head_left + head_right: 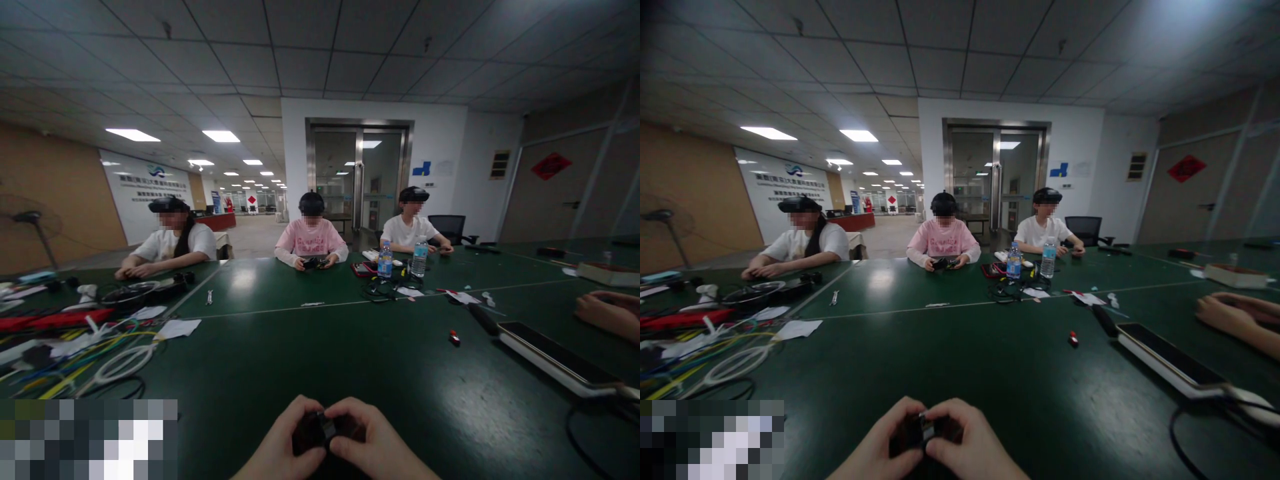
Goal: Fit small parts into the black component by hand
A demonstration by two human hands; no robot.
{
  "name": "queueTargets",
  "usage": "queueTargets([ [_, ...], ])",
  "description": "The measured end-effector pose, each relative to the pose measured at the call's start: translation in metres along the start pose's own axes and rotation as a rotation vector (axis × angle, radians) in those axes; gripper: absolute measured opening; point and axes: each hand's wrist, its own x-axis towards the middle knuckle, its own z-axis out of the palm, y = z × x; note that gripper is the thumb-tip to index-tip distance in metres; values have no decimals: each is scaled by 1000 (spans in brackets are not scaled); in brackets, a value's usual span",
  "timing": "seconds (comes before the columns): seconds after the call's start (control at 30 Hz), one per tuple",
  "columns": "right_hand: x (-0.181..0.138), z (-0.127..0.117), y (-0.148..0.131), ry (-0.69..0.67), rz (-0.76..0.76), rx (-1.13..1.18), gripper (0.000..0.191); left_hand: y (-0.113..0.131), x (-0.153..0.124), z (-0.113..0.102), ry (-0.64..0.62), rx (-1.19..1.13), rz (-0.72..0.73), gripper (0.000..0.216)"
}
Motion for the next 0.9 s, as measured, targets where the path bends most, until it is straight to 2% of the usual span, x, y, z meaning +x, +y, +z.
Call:
queueTargets([
  [0.3,0,-2,-5,-12,-37,-48,27,2,-2,3,0,-86,12,30],
  [0.53,0,-1,-6,-22,-62,-29,26,0,-1,3,6,-84,3,39],
  [0.73,0,-3,-9,-32,-22,-92,27,5,-1,4,19,-75,15,37],
  [0.9,0,-2,-6,-29,-38,-39,26,3,-1,3,18,-117,6,38],
])
